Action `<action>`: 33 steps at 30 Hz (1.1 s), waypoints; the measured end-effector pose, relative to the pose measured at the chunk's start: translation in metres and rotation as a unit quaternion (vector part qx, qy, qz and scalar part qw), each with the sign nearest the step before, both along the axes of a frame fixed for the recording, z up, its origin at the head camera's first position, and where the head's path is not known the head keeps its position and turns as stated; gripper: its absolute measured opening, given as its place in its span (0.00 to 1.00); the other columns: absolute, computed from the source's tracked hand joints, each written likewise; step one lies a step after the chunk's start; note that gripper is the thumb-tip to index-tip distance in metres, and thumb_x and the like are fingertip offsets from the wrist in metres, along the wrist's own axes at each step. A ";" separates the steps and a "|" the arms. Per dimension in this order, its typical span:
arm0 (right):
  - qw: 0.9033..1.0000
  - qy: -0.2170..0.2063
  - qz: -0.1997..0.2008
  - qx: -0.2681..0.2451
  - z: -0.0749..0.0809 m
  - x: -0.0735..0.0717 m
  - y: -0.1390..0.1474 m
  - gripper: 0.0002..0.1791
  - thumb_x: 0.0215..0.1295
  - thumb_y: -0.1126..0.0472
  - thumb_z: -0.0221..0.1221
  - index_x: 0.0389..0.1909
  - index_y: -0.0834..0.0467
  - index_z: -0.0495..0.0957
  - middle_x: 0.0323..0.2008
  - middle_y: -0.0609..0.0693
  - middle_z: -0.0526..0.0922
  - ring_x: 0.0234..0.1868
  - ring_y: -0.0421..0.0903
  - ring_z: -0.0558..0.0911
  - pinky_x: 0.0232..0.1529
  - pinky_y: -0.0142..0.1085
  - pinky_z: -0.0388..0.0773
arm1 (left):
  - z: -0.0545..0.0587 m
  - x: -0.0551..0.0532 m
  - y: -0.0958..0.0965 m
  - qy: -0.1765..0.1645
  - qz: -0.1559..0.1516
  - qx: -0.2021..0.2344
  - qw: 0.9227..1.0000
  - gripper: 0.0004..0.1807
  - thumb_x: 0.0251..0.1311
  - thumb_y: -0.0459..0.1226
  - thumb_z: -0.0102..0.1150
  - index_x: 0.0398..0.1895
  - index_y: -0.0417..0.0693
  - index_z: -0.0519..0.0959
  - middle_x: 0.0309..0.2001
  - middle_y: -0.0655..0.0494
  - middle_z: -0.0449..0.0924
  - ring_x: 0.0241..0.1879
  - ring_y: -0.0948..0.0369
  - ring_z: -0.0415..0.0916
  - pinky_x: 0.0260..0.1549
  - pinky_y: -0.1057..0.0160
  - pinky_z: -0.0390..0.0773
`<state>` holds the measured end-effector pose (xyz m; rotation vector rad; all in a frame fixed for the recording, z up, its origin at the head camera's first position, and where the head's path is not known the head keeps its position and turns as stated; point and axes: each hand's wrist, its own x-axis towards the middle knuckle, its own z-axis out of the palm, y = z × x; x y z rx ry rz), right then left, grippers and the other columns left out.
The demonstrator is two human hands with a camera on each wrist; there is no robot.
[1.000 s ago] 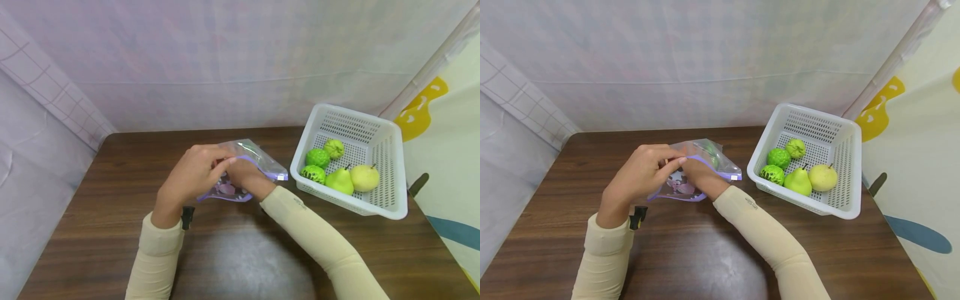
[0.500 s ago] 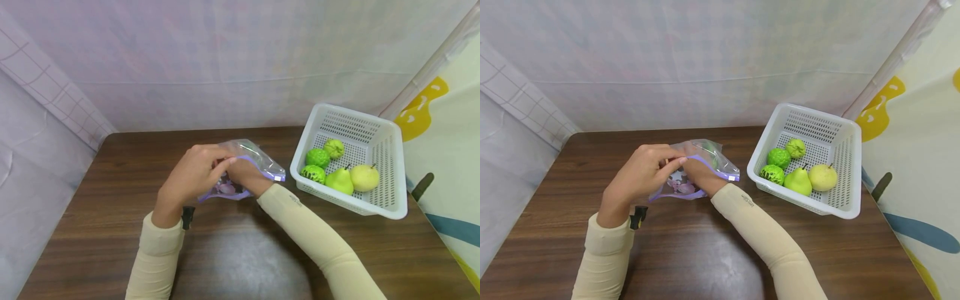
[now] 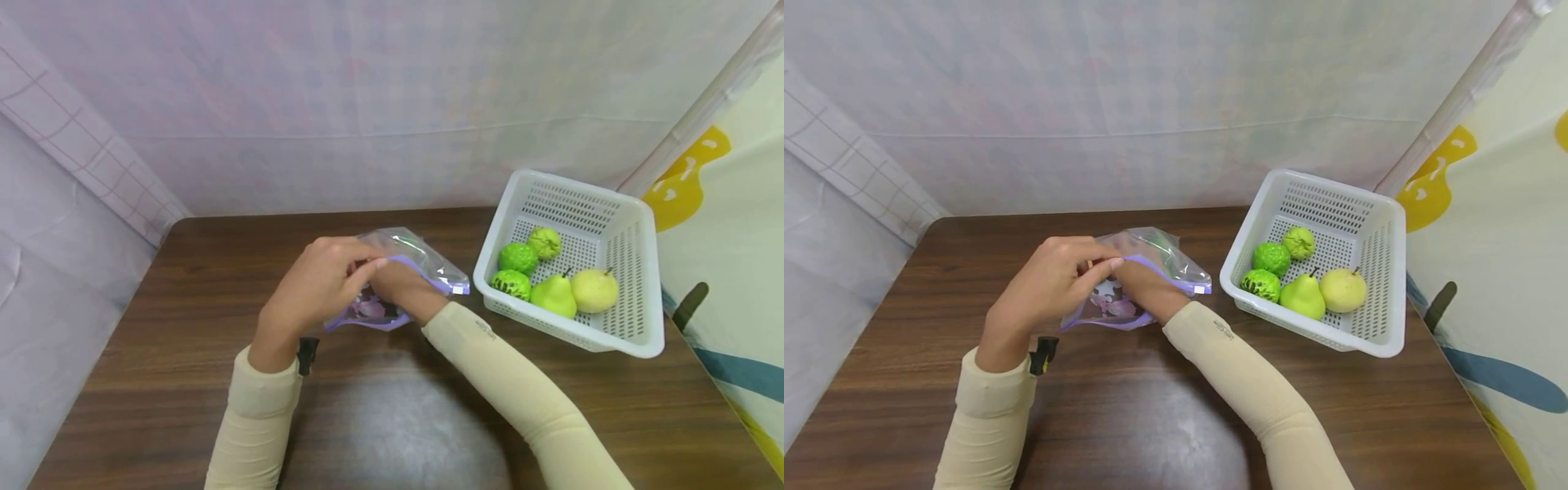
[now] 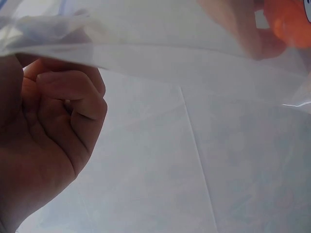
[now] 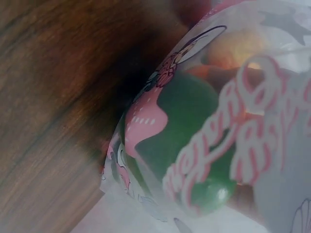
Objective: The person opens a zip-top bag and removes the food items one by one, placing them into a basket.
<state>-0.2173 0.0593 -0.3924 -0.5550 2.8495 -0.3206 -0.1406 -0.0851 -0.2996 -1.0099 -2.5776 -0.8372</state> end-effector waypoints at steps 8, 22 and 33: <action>0.997 0.009 0.034 0.072 0.008 0.009 -0.005 0.17 0.76 0.57 0.50 0.61 0.52 0.78 0.59 0.52 0.83 0.55 0.52 0.83 0.57 0.45 0.80 | 0.001 0.000 0.000 -0.004 -0.003 0.002 1.000 0.12 0.73 0.41 0.56 0.45 0.49 0.88 0.40 0.59 0.87 0.30 0.65 0.78 0.31 0.63 0.78; 0.988 0.046 0.056 0.137 0.028 0.030 -0.014 0.18 0.68 0.50 0.63 0.53 0.54 0.82 0.54 0.49 0.85 0.49 0.49 0.84 0.50 0.42 0.83 | 0.002 0.000 0.000 0.000 0.005 -0.002 1.000 0.11 0.71 0.41 0.59 0.43 0.48 0.89 0.39 0.58 0.88 0.34 0.64 0.81 0.35 0.61 0.80; 0.959 0.203 0.131 0.146 0.038 0.057 -0.002 0.18 0.68 0.53 0.62 0.53 0.59 0.80 0.44 0.52 0.86 0.38 0.49 0.86 0.39 0.42 0.85 | 0.002 0.000 0.000 -0.003 0.004 0.002 1.000 0.10 0.71 0.41 0.60 0.43 0.49 0.89 0.41 0.57 0.88 0.42 0.60 0.84 0.43 0.58 0.82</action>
